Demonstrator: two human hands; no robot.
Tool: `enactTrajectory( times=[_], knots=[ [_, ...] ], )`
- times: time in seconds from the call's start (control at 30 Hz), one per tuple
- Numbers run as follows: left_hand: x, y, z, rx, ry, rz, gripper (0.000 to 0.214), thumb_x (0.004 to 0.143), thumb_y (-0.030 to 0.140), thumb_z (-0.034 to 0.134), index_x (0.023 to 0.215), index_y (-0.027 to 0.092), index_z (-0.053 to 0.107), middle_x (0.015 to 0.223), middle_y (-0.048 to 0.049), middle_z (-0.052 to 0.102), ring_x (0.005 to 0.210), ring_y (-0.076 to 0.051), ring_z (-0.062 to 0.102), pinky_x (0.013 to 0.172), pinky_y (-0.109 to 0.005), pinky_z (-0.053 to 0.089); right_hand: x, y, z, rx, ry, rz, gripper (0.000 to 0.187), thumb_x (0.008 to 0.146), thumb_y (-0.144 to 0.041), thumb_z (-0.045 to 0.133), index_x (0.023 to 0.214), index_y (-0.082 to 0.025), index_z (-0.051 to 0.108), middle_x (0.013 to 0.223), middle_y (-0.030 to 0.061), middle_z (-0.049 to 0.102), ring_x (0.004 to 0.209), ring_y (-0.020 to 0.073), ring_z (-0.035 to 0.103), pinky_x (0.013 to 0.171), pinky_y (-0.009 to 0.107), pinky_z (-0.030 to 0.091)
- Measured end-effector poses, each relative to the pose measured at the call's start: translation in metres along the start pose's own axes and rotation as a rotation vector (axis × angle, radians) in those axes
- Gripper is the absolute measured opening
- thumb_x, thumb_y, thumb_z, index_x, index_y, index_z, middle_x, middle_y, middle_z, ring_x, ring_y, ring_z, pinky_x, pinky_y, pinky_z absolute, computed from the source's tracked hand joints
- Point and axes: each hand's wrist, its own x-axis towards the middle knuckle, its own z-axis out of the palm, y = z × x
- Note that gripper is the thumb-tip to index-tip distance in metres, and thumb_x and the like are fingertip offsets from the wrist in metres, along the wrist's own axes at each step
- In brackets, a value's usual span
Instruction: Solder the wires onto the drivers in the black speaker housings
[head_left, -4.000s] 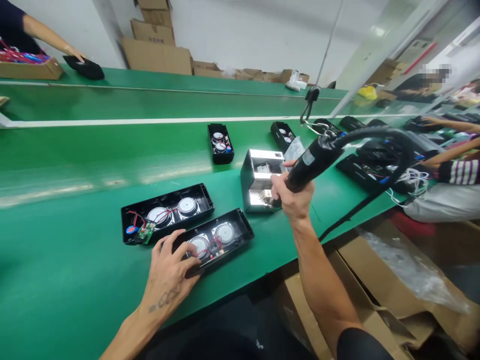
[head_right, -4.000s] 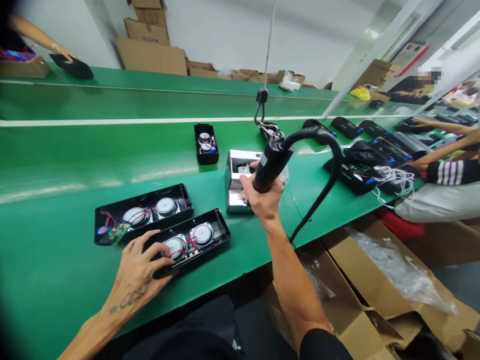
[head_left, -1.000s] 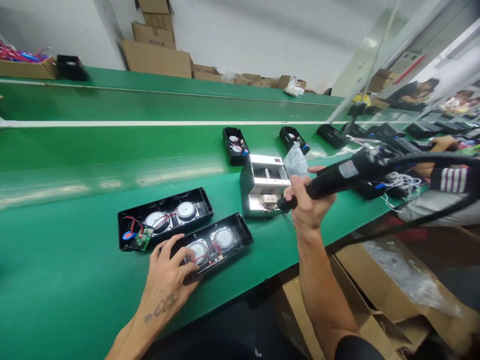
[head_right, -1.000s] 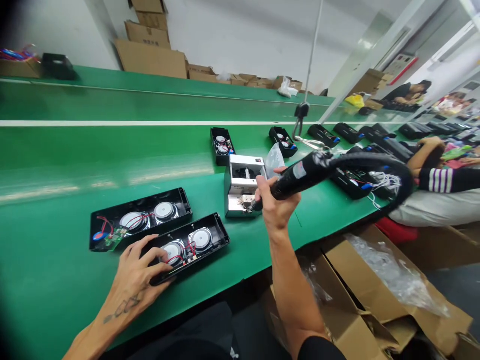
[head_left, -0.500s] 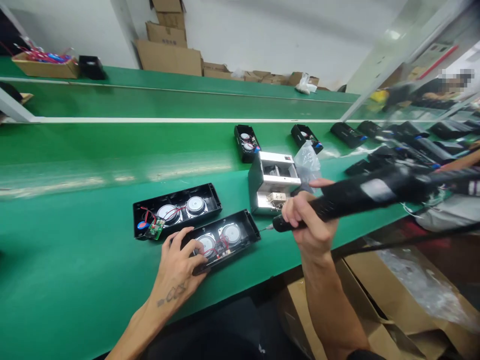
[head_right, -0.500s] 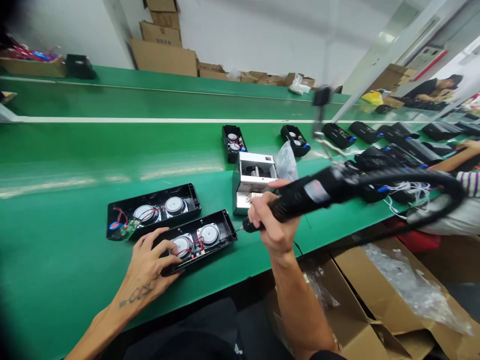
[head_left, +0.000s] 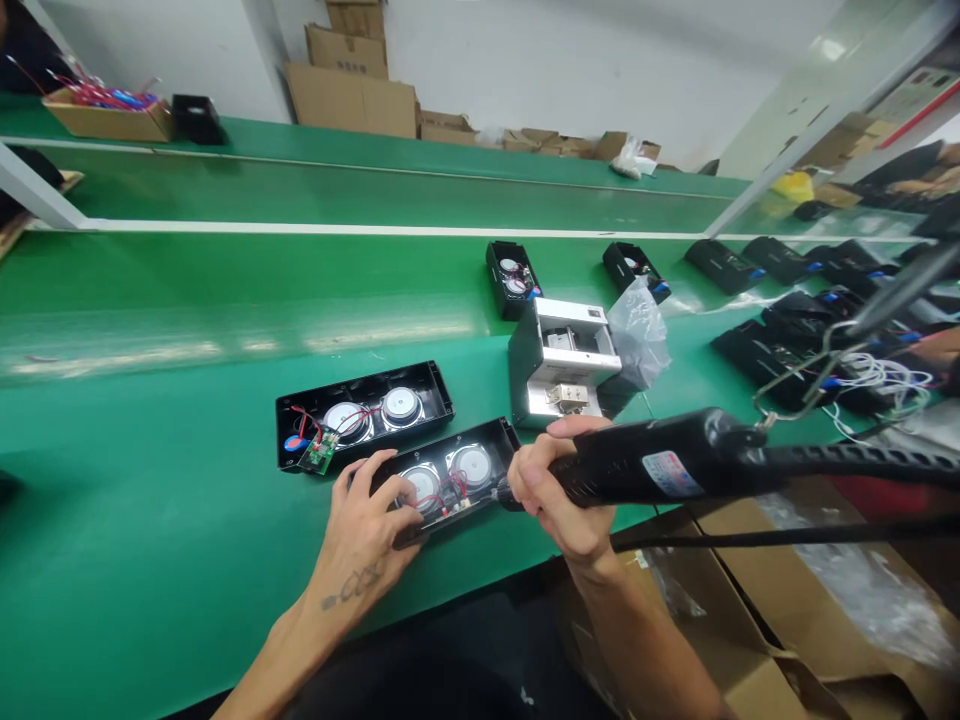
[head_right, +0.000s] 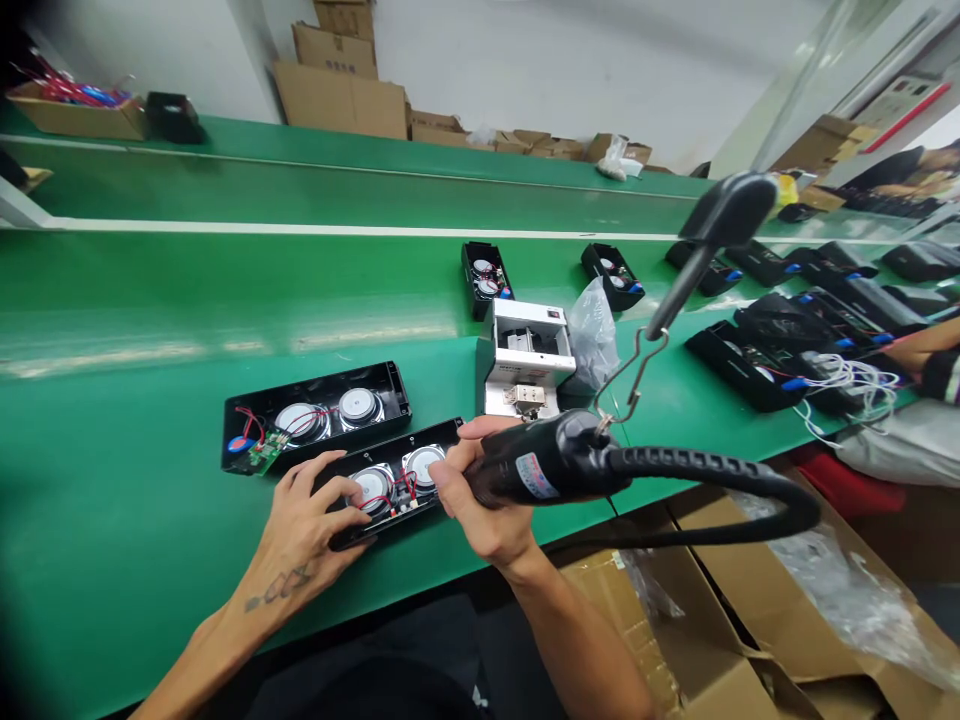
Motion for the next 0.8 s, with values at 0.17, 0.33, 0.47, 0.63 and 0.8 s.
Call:
enactTrajectory(
  times=[0.17,0.33,0.47,0.63,0.8],
  knots=[
    [0.0006,-0.0007,0.0002,-0.011,0.007,0.006,0.013,0.073,0.017,0.081,0.078,0.028,0.076,0.096,-0.0023,0.074,0.135,-0.041,0.05,0.108,-0.064,0.039,-0.0026,0.0044,0.0013,-0.039,-0.009,0.008,0.033,0.094,-0.017,0.068,0.116,-0.03,0.047,0.061,-0.012,0.049,0.046,0.0097,0.046,0.048,0.026,0.041],
    [0.0004,0.0001,0.0007,-0.015,0.012,-0.004,0.014,0.072,0.017,0.083,0.078,0.028,0.076,0.096,-0.0016,0.074,0.135,-0.042,0.051,0.108,-0.064,0.039,-0.0033,0.0005,0.0014,-0.033,-0.035,-0.006,0.034,0.093,-0.015,0.068,0.117,-0.031,0.049,0.062,-0.0111,0.049,0.047,0.0103,0.046,0.049,0.028,0.041],
    [-0.0002,0.0005,0.0011,-0.026,0.014,-0.005,0.013,0.073,0.018,0.082,0.079,0.028,0.076,0.096,-0.0013,0.074,0.135,-0.041,0.049,0.109,-0.064,0.038,-0.0017,-0.0019,0.001,0.019,-0.042,-0.007,0.035,0.095,-0.013,0.064,0.119,-0.033,0.048,0.063,-0.0112,0.049,0.045,0.0095,0.045,0.047,0.026,0.039],
    [-0.0005,-0.0001,0.0016,-0.032,0.017,-0.008,0.012,0.075,0.018,0.081,0.078,0.028,0.076,0.096,-0.0015,0.073,0.136,-0.04,0.049,0.109,-0.064,0.038,-0.0017,-0.0005,0.0016,0.005,-0.038,-0.011,0.035,0.095,-0.012,0.064,0.118,-0.032,0.048,0.063,-0.0109,0.05,0.045,0.0094,0.044,0.047,0.026,0.039],
    [-0.0003,0.0,0.0016,-0.035,0.019,-0.008,0.012,0.074,0.018,0.083,0.077,0.028,0.076,0.096,-0.0018,0.073,0.135,-0.042,0.049,0.108,-0.064,0.038,-0.0009,0.0012,0.0014,0.003,-0.045,-0.022,0.035,0.095,-0.012,0.063,0.119,-0.032,0.048,0.064,-0.011,0.05,0.047,0.0092,0.045,0.049,0.026,0.039]
  ],
)
